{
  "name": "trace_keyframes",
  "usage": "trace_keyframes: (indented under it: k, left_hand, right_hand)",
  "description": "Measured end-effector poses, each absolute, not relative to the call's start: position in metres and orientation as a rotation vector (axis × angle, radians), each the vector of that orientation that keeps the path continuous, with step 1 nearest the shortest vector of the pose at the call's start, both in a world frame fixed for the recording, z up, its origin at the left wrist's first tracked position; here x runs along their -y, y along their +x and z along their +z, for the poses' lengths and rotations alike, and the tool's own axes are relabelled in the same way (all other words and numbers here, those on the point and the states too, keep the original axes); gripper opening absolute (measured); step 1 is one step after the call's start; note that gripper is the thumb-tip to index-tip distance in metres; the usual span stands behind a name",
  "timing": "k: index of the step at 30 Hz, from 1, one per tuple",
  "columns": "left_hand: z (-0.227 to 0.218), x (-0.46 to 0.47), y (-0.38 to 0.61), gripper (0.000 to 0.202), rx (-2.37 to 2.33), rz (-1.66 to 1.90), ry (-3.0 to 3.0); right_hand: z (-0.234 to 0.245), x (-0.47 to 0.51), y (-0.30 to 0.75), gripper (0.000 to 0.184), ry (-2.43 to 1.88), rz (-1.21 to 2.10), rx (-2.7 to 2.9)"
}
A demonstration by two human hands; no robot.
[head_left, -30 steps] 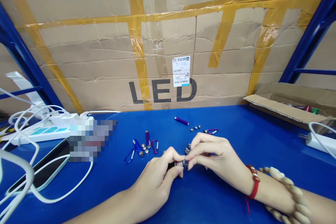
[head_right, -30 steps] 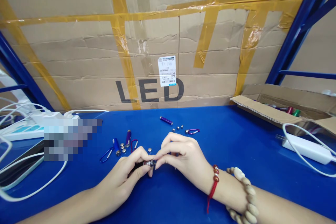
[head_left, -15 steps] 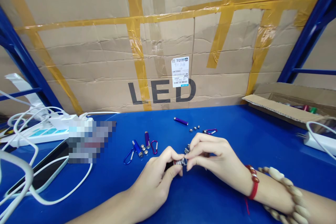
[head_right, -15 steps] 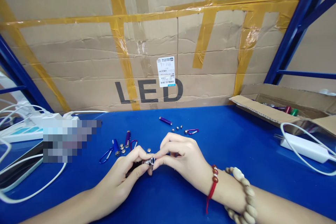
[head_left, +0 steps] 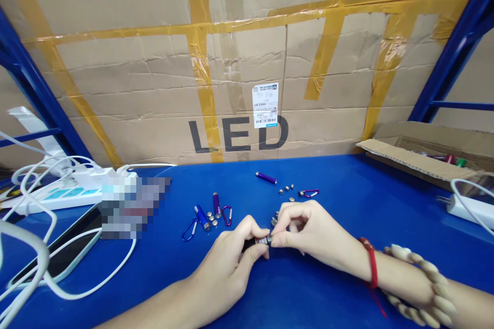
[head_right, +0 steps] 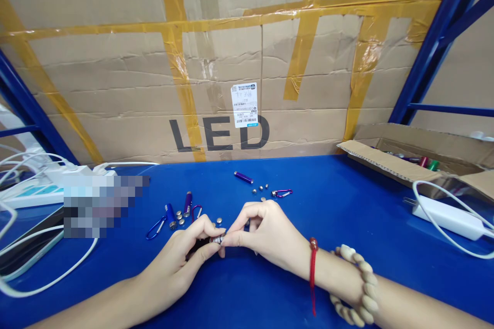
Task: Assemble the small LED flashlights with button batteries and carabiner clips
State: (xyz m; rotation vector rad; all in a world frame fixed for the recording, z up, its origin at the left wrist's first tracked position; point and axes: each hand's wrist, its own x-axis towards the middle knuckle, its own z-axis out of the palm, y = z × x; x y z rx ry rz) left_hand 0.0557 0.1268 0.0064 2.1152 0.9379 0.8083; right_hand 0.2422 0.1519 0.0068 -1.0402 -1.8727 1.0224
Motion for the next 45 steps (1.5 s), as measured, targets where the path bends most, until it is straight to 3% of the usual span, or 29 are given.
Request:
trace_keyframes:
  k: [5, 34, 45]
  left_hand:
    - [0.0037, -0.1263, 0.0548, 0.010, -0.934, 0.789, 2.159]
    - [0.0041, -0.1252, 0.0589, 0.005, -1.056, 0.905, 1.925]
    - [0.0023, -0.1236, 0.0560, 0.009, -0.975, 0.896, 2.089]
  right_hand:
    - [0.0069, -0.1561, 0.2427, 0.036, -1.115, 1.384, 1.804]
    - [0.0093, -0.1551, 0.2404, 0.044, -1.205, 1.399, 1.758]
    - [0.0112, -0.1552, 0.2415, 0.036, -1.126, 1.527, 1.741]
